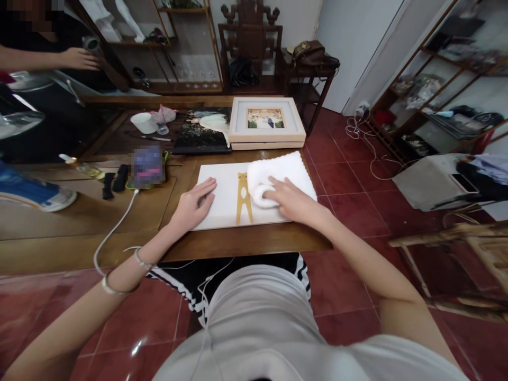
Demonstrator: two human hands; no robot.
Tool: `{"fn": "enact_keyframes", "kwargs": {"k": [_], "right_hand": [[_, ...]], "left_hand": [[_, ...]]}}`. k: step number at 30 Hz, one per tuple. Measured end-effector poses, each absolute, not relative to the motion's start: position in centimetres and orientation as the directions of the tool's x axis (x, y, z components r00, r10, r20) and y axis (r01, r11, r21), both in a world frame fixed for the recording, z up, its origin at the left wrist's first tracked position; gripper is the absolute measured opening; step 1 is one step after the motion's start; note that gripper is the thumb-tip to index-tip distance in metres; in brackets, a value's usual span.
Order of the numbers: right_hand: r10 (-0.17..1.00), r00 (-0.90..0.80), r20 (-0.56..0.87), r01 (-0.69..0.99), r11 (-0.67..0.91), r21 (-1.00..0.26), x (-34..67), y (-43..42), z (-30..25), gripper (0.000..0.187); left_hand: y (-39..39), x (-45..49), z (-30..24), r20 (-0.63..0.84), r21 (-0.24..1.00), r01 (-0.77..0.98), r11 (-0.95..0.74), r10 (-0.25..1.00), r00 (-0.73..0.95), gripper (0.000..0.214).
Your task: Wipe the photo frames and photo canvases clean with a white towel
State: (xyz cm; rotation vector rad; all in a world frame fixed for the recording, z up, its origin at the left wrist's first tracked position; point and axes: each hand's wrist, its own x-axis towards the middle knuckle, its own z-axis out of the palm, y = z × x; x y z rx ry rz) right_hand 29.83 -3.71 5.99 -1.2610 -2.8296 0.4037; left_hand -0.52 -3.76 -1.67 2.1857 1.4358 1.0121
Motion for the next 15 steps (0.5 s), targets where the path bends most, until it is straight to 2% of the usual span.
{"fn": "enact_keyframes", "kwargs": {"k": [4, 8, 11, 15], "right_hand": [[0.740, -0.672, 0.000, 0.727, 0.660, -0.188, 28.9, 2.0, 5.2, 0.055], [0.738, -0.674, 0.030, 0.726, 0.669, -0.158, 28.5, 3.7, 5.6, 0.051], [0.752, -0.659, -0.004, 0.743, 0.650, -0.159, 28.6, 1.8, 6.3, 0.052], [0.757, -0.641, -0.125, 0.765, 0.617, -0.184, 29.7, -4.0, 7.5, 0.054]], "left_hand": [[-3.7, -0.6, -1.7, 0.372, 0.613, 0.661, -0.432, 0.897, 0.240, 0.038], [-3.7, -0.6, -1.7, 0.378, 0.608, 0.663, -0.435, 0.894, 0.241, 0.039], [-3.7, -0.6, -1.7, 0.374, 0.608, 0.664, -0.435, 0.895, 0.244, 0.038], [-3.8, -0.5, -1.6, 0.374, 0.611, 0.662, -0.434, 0.895, 0.242, 0.038]]}}
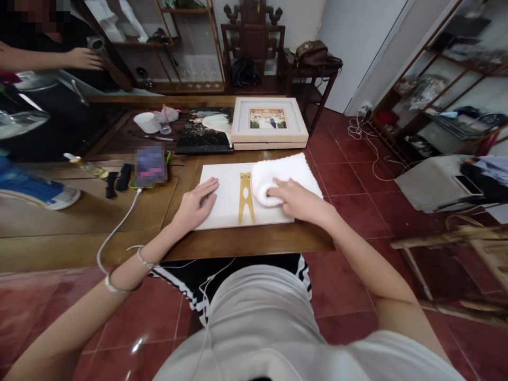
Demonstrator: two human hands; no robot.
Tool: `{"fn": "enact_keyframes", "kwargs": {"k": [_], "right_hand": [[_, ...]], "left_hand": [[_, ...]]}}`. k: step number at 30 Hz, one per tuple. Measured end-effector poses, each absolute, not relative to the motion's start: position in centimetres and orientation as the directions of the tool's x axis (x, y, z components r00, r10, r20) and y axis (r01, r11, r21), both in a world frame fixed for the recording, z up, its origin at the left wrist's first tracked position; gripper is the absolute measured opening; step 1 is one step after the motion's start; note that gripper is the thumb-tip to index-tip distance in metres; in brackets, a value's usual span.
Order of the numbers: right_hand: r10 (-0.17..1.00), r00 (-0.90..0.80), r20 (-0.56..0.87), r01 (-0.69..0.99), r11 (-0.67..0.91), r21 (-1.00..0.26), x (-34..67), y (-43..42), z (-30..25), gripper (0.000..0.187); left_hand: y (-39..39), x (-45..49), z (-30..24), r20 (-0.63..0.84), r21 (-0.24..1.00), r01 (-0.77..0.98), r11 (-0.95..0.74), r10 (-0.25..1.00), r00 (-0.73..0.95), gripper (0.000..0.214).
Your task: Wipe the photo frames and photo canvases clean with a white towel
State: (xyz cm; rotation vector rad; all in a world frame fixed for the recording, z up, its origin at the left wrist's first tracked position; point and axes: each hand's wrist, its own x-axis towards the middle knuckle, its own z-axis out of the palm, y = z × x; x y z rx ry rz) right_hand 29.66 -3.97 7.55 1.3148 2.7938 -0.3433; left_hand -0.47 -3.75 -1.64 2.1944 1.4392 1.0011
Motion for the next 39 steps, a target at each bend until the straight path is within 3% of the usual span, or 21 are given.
{"fn": "enact_keyframes", "kwargs": {"k": [6, 10, 19, 23, 28, 33, 36, 39], "right_hand": [[0.647, -0.733, -0.207, 0.675, 0.656, -0.338, 31.7, -11.8, 9.1, 0.058], [0.655, -0.725, -0.214, 0.684, 0.648, -0.334, 31.6, -10.3, 8.9, 0.056], [0.770, -0.634, 0.075, 0.724, 0.625, -0.293, 27.1, 2.0, 3.8, 0.061], [0.791, -0.606, 0.080, 0.757, 0.605, -0.248, 24.7, 1.4, 3.3, 0.062], [0.743, -0.668, 0.035, 0.723, 0.660, -0.206, 23.7, -5.4, 3.8, 0.060], [0.572, -0.820, -0.004, 0.556, 0.796, -0.239, 24.3, -11.4, 4.2, 0.050], [0.521, -0.854, 0.000, 0.504, 0.827, -0.248, 24.6, -10.8, 4.4, 0.050], [0.547, -0.837, 0.016, 0.527, 0.814, -0.243, 24.7, -7.0, 4.4, 0.055]], "left_hand": [[-3.7, -0.5, -1.7, 0.381, 0.607, 0.662, -0.440, 0.892, 0.243, 0.038], [-3.7, -0.5, -1.7, 0.385, 0.604, 0.662, -0.444, 0.890, 0.246, 0.039], [-3.7, -0.6, -1.7, 0.384, 0.610, 0.659, -0.441, 0.891, 0.241, 0.038], [-3.7, -0.5, -1.6, 0.383, 0.605, 0.663, -0.441, 0.891, 0.243, 0.038], [-3.8, -0.4, -1.6, 0.378, 0.608, 0.663, -0.438, 0.893, 0.243, 0.038], [-3.7, -0.5, -1.8, 0.385, 0.599, 0.666, -0.445, 0.889, 0.248, 0.038], [-3.7, -0.5, -1.8, 0.389, 0.596, 0.663, -0.453, 0.885, 0.255, 0.039], [-3.7, -0.5, -1.7, 0.386, 0.603, 0.659, -0.450, 0.887, 0.252, 0.039]]}}
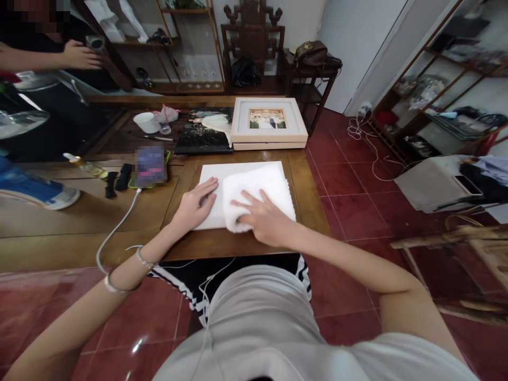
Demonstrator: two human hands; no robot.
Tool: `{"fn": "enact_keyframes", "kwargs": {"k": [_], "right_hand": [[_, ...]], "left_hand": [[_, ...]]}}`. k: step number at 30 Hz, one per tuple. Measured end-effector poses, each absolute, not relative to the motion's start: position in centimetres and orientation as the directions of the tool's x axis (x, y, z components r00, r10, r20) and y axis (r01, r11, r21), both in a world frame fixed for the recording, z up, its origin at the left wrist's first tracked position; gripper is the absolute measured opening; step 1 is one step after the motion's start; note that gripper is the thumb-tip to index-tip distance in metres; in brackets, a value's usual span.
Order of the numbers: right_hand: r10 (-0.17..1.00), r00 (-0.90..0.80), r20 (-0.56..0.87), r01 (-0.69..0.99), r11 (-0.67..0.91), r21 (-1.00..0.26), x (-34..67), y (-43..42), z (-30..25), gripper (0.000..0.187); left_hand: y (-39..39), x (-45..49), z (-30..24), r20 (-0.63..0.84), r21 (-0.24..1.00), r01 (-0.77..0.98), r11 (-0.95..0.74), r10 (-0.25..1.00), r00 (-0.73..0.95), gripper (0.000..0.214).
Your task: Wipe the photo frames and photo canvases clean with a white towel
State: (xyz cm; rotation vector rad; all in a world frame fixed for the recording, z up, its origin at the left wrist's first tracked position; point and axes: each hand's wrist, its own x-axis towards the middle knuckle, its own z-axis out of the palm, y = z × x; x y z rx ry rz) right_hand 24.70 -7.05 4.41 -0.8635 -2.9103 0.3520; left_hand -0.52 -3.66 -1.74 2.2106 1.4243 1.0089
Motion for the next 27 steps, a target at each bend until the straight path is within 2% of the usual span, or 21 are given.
{"fn": "enact_keyframes", "kwargs": {"k": [6, 9, 11, 15, 20, 23, 27], "right_hand": [[0.641, -0.760, 0.110, 0.606, 0.759, -0.236, 23.2, 1.6, 3.6, 0.062], [0.729, -0.678, 0.100, 0.695, 0.679, -0.237, 21.4, 2.5, 3.7, 0.062], [0.748, -0.661, 0.062, 0.724, 0.658, -0.208, 20.4, 1.2, 4.1, 0.060], [0.702, -0.711, -0.052, 0.701, 0.701, -0.130, 19.8, -4.4, 4.8, 0.052], [0.554, -0.831, -0.054, 0.555, 0.820, -0.139, 21.3, -11.0, 5.0, 0.041], [0.515, -0.857, -0.025, 0.511, 0.843, -0.169, 22.2, -10.9, 4.9, 0.041], [0.562, -0.827, 0.014, 0.552, 0.816, -0.170, 22.5, -6.4, 4.5, 0.048]], "left_hand": [[-3.8, -0.5, -1.5, 0.376, 0.604, 0.667, -0.436, 0.894, 0.243, 0.038], [-3.8, -0.5, -1.5, 0.371, 0.603, 0.671, -0.432, 0.896, 0.243, 0.038], [-3.8, -0.5, -1.4, 0.372, 0.603, 0.668, -0.435, 0.895, 0.247, 0.038], [-3.7, -0.5, -1.5, 0.382, 0.598, 0.662, -0.452, 0.887, 0.260, 0.039], [-3.6, -0.5, -1.8, 0.405, 0.586, 0.659, -0.471, 0.875, 0.265, 0.040], [-3.6, -0.5, -1.8, 0.409, 0.586, 0.656, -0.476, 0.873, 0.267, 0.041], [-3.6, -0.5, -1.8, 0.405, 0.591, 0.657, -0.468, 0.876, 0.260, 0.039]]}}
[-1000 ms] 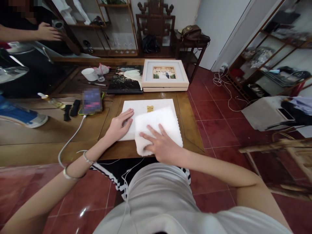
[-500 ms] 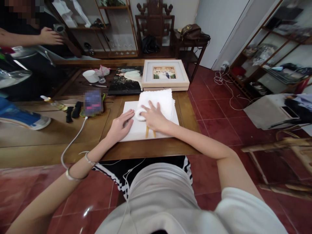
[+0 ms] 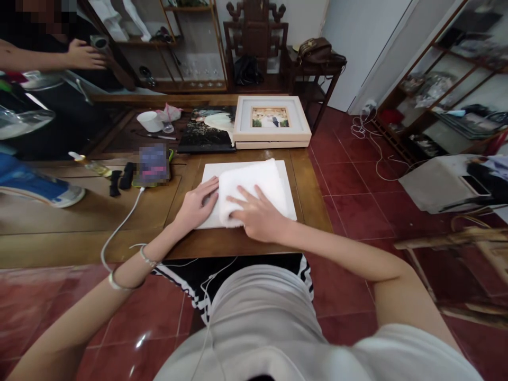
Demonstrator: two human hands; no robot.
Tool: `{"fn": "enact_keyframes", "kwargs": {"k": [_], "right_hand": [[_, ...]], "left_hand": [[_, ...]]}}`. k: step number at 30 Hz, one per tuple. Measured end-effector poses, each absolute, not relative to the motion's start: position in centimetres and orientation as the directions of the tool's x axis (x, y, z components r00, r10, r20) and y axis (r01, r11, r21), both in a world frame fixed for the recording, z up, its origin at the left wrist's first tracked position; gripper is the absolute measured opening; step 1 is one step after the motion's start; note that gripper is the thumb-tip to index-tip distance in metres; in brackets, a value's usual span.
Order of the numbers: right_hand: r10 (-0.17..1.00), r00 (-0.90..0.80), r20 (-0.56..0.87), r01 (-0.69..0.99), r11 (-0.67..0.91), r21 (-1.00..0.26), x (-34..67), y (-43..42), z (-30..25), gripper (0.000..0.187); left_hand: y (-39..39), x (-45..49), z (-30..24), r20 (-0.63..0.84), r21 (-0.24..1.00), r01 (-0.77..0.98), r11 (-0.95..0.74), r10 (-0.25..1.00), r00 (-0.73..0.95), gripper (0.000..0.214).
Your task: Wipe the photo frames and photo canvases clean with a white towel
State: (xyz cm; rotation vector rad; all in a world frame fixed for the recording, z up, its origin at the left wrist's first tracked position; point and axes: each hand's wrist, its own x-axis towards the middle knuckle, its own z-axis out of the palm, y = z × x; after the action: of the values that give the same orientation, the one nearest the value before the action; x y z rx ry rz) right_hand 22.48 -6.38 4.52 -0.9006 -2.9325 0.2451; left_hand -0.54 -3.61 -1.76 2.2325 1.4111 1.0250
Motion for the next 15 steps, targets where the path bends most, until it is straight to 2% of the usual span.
{"fn": "enact_keyframes", "kwargs": {"k": [7, 15], "right_hand": [[0.659, -0.751, 0.043, 0.648, 0.747, -0.145, 20.4, 1.3, 4.7, 0.058], [0.617, -0.785, -0.048, 0.619, 0.783, -0.063, 22.2, -3.9, 5.1, 0.050]], "left_hand": [[-3.6, -0.6, -1.7, 0.404, 0.604, 0.650, -0.462, 0.880, 0.251, 0.038], [-3.7, -0.5, -1.7, 0.398, 0.592, 0.661, -0.462, 0.880, 0.258, 0.040]]}}
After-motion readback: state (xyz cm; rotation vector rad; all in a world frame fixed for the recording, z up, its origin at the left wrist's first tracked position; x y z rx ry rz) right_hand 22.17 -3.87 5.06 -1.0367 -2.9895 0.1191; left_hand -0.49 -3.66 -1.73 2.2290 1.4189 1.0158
